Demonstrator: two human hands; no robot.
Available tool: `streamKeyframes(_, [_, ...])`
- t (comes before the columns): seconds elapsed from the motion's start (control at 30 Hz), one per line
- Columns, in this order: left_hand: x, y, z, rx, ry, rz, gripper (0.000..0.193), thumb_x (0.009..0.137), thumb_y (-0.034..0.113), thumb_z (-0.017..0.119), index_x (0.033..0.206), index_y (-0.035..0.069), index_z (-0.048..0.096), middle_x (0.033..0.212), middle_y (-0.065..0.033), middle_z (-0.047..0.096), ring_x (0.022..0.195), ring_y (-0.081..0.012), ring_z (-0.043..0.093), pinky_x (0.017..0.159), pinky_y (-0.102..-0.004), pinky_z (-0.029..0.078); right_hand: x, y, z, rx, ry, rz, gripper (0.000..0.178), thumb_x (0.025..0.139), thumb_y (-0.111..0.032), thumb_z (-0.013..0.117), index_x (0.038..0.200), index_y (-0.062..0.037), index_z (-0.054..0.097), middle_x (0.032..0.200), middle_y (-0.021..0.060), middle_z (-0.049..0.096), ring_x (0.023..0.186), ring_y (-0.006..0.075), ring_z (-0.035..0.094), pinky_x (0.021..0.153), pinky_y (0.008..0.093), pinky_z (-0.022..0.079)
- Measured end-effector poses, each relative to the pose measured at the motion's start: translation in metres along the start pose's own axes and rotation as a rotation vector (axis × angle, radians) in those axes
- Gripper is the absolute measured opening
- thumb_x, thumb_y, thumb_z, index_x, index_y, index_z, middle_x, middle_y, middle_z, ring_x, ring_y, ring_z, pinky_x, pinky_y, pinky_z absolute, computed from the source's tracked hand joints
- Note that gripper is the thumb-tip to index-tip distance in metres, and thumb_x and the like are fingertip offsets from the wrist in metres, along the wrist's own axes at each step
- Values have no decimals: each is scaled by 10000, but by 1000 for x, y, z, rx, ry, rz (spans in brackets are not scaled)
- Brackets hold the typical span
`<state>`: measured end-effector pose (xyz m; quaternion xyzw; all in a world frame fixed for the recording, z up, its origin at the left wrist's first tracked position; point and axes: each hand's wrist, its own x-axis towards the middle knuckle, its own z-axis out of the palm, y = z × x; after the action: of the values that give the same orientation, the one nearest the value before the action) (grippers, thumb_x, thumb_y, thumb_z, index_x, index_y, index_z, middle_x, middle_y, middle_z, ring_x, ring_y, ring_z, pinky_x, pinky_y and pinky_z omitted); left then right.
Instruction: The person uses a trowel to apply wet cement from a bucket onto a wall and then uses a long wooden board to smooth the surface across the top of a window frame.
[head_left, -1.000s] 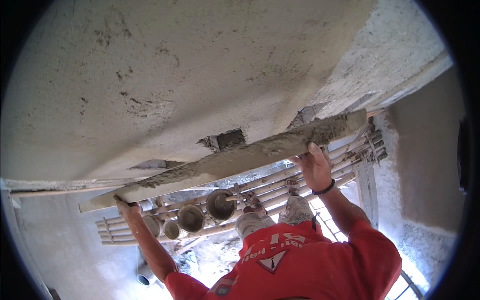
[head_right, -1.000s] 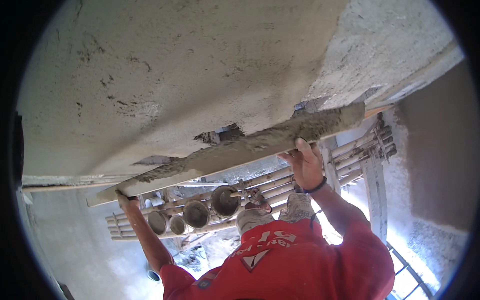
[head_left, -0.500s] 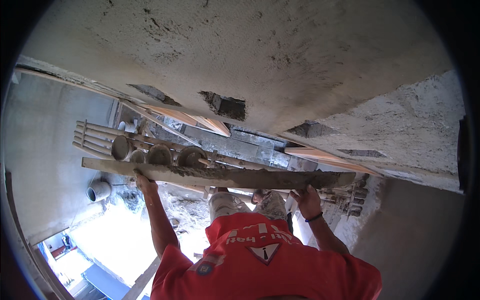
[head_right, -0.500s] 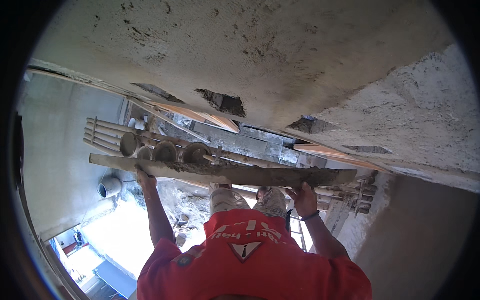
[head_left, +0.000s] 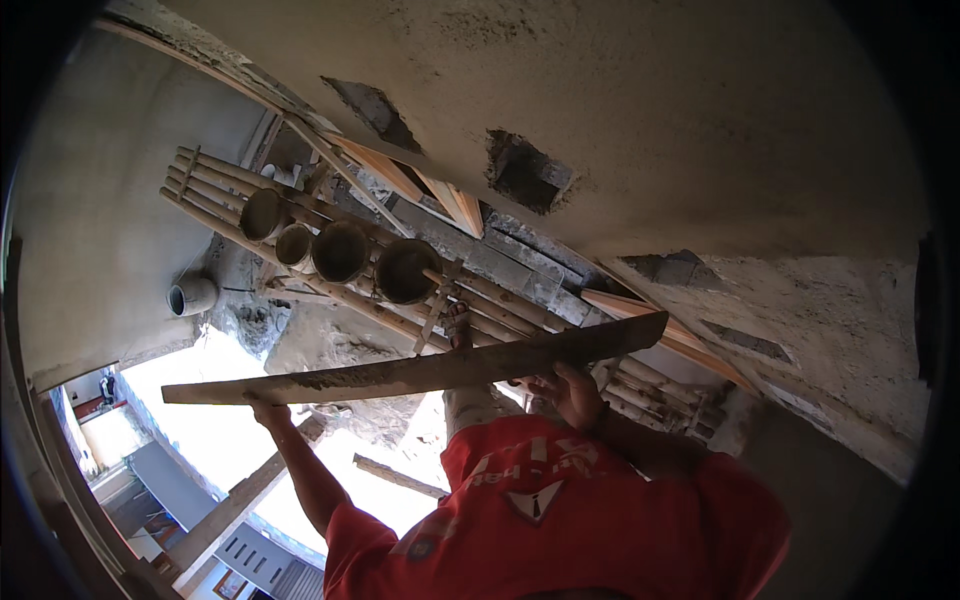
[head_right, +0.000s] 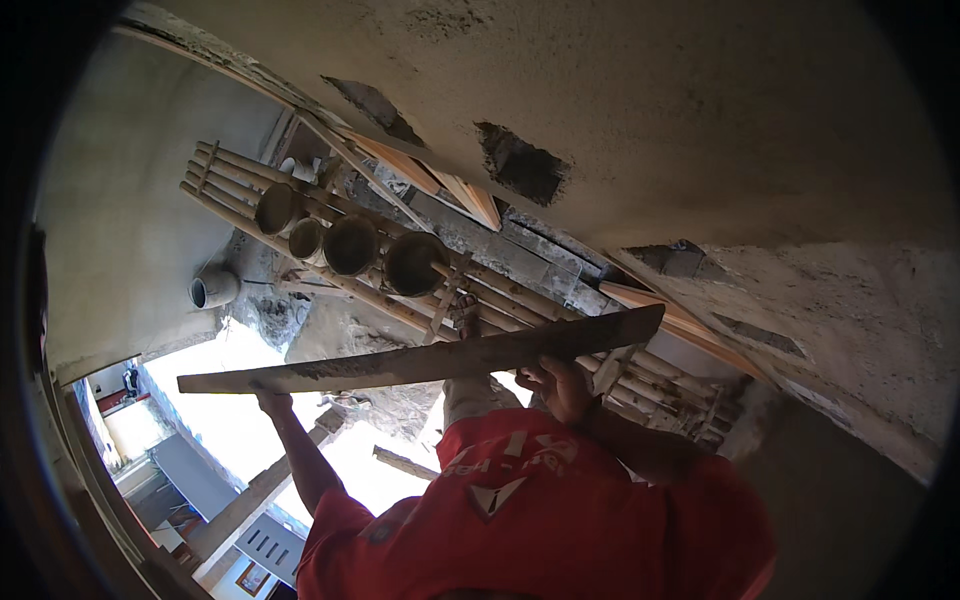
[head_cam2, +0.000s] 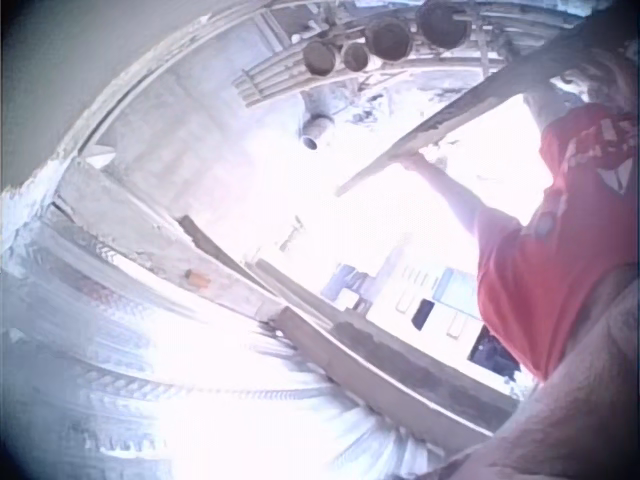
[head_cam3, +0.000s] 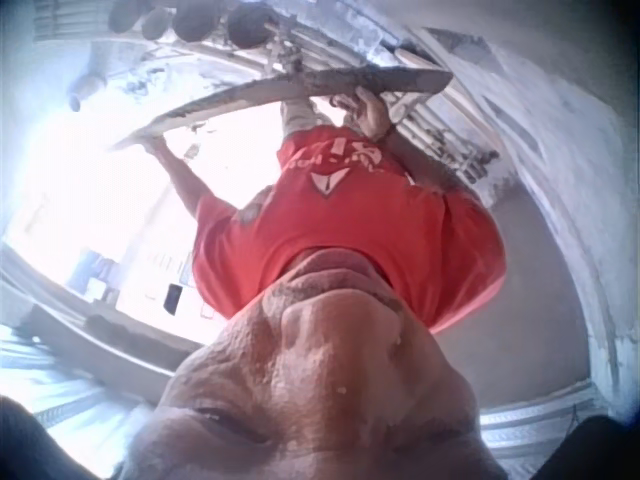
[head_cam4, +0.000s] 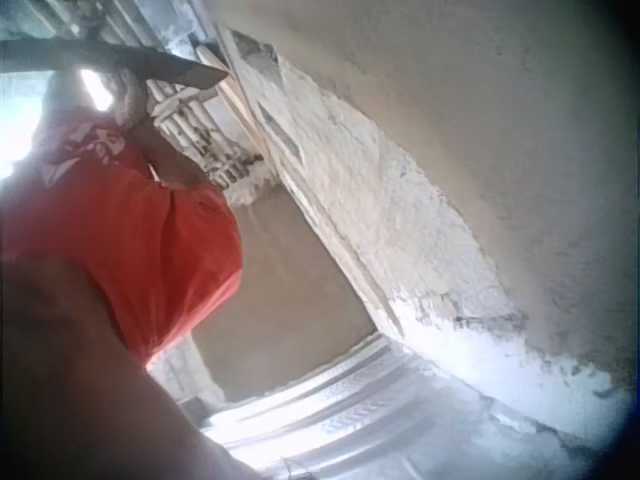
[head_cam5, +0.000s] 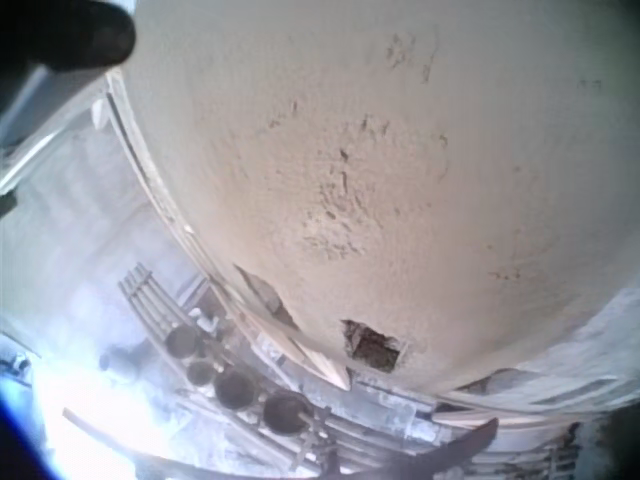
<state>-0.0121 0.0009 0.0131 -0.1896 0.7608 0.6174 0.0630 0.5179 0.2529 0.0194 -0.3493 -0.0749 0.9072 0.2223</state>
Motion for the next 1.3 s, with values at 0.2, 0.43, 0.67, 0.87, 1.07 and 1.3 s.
streamKeyframes(0.2, [74, -30, -170, 1068, 178, 493, 888, 726, 223, 764, 1407, -24, 250, 1300, -262, 478, 1168, -372, 515, 990, -419, 444, 89, 46, 52, -134, -59, 130, 358, 897, -260, 553, 1227, -128, 511, 1187, 31, 577, 1110, 196, 548, 904, 442, 464])
streamKeyframes(0.43, [54, -45, -229, 865, 271, 540, 835, 650, 194, 804, 1346, 19, 376, 1266, -226, 514, 1138, -328, 539, 948, -419, 471, 226, 104, 60, -280, -148, 304, 426, 912, -305, 534, 1277, -92, 481, 1210, 73, 569, 1109, 222, 559, 895, 432, 482])
streamKeyframes(0.67, [16, -51, -300, -756, 263, 192, 362, 805, 83, 605, 1147, -26, 557, 1185, -166, 557, 1060, -303, 553, 878, -455, 507, 354, 173, 65, -285, -294, 487, 406, 940, -306, 490, 1259, -55, 488, 1159, 101, 595, 1027, 236, 604, 797, 381, 534])
streamKeyframes(0.87, [-13, -50, -279, 724, 319, 682, 465, 755, 81, 730, 1174, -26, 559, 1131, -118, 622, 1000, -230, 615, 867, -354, 511, 443, 231, 57, -200, -437, 647, 325, 940, -287, 496, 1153, -50, 555, 1032, 98, 639, 907, 220, 638, 679, 337, 541])
streamKeyframes(1.07, [-36, 0, -165, 1446, 612, 889, 451, 718, 258, 779, 1080, 36, 627, 1066, -89, 652, 955, -221, 641, 852, -343, 506, 517, 278, 34, -337, -283, 760, 331, 938, -280, 490, 1163, -43, 546, 1046, 109, 627, 948, 224, 621, 711, 351, 526])
streamKeyframes(1.3, [-14, -24, -97, -660, 101, 436, 431, 895, 237, 539, 1233, -22, 469, 1254, -205, 516, 1148, -332, 515, 964, -432, 433, 600, 255, -25, -1430, -196, 226, 367, 941, -267, 478, 1222, -33, 510, 1125, 135, 600, 1010, 265, 595, 796, 390, 508])
